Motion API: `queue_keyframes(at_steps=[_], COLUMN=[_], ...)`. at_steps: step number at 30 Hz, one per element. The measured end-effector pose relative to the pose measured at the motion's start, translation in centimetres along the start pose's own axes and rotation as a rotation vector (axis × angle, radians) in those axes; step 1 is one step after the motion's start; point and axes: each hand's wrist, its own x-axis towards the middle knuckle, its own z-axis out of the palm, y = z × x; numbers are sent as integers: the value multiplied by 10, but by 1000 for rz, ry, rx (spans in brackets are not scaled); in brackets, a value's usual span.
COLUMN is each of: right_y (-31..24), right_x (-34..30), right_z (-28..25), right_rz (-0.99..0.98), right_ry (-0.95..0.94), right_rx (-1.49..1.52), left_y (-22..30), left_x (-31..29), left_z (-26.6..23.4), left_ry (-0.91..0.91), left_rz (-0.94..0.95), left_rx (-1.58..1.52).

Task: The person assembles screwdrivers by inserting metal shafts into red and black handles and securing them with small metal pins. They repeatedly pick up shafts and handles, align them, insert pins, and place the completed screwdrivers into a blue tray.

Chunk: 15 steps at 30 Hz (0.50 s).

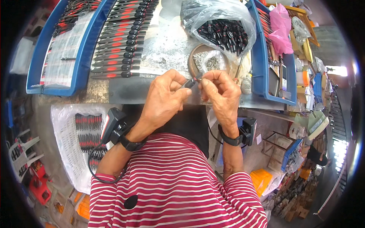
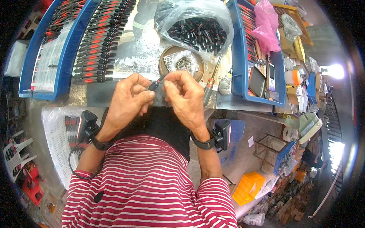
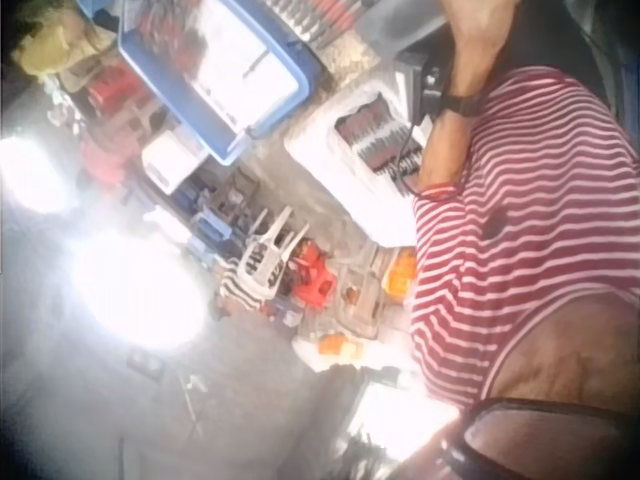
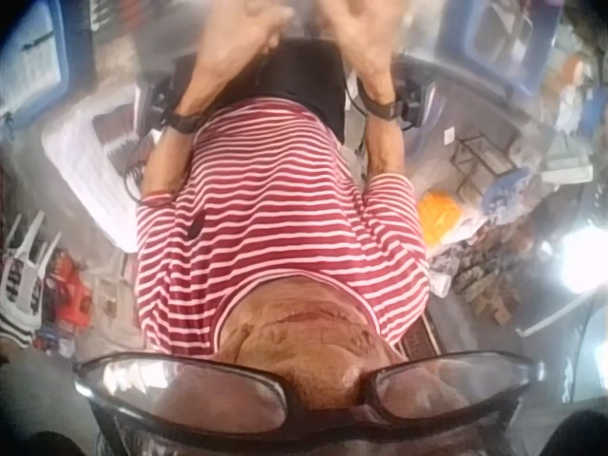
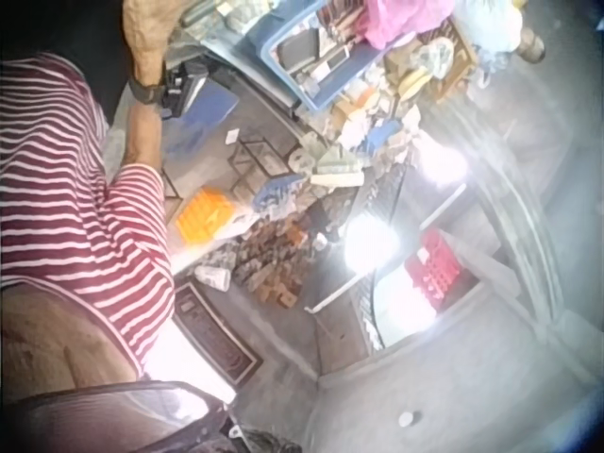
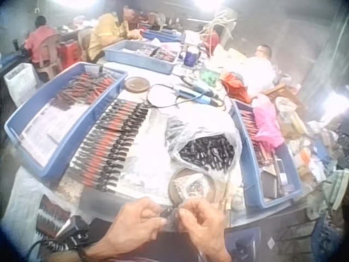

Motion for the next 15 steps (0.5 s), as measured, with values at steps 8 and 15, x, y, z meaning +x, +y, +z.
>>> queue_keyframes(at_steps=[8, 15], right_y=[10, 17], right_x=[-5, -6], right_z=[15, 21], right_rz=[-132, -238], right_ry=[14, 48], right_rx=[-150, -269], left_y=[-12, -18], left_x=[0, 0], left_z=[1, 0], left_ry=[110, 123], left_rz=[115, 151], left_rx=[79, 151])
